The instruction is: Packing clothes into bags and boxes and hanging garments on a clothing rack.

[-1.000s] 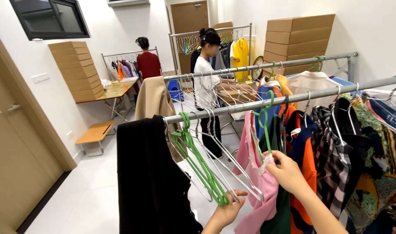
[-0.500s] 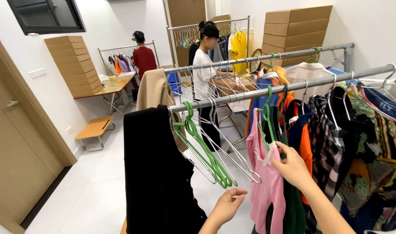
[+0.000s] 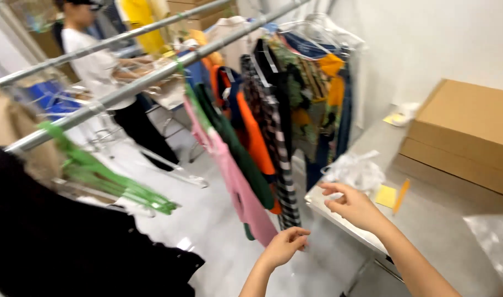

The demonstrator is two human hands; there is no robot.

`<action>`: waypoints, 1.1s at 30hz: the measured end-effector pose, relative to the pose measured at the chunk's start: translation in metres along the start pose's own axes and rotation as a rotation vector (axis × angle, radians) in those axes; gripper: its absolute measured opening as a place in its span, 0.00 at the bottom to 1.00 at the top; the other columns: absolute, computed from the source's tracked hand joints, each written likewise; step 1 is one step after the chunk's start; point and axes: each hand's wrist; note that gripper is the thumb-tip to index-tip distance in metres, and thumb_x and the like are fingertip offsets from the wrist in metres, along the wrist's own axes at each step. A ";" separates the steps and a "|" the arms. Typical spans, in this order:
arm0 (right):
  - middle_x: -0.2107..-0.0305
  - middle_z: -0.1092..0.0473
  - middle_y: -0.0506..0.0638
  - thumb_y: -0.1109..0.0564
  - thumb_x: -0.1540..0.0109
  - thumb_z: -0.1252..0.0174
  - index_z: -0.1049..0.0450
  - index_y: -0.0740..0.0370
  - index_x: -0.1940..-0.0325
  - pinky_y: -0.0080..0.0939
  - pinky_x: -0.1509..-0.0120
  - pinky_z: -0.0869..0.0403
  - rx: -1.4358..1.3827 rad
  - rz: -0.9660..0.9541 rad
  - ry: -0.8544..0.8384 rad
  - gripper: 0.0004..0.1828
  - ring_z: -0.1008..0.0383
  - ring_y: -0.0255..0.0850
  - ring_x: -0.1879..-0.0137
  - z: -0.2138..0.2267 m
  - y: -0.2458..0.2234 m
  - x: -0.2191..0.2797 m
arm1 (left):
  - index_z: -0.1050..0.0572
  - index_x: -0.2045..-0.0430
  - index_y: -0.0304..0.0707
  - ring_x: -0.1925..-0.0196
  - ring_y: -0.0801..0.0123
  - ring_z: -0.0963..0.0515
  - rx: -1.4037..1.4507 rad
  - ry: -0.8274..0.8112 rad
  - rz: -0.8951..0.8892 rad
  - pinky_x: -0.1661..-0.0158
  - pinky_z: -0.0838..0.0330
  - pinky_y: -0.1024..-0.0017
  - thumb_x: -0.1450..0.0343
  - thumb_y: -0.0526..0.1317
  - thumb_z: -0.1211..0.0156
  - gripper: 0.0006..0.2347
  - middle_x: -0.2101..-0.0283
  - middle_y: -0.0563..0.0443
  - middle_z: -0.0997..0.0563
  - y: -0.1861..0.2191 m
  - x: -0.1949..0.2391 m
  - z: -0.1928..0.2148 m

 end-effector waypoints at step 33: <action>0.33 0.27 0.55 0.41 0.36 0.41 0.34 0.55 0.23 0.47 0.29 0.25 -0.708 -0.653 0.478 0.39 0.23 0.45 0.29 0.188 0.602 0.394 | 0.37 0.29 0.59 0.34 0.70 0.25 0.060 -0.395 0.503 0.46 0.29 0.70 0.34 0.54 0.32 0.34 0.32 0.64 0.22 -0.005 0.021 -0.629</action>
Point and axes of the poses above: each hand's wrist, its own x-axis away from the middle knuckle, its own z-axis out of the back of the hand, y = z × x
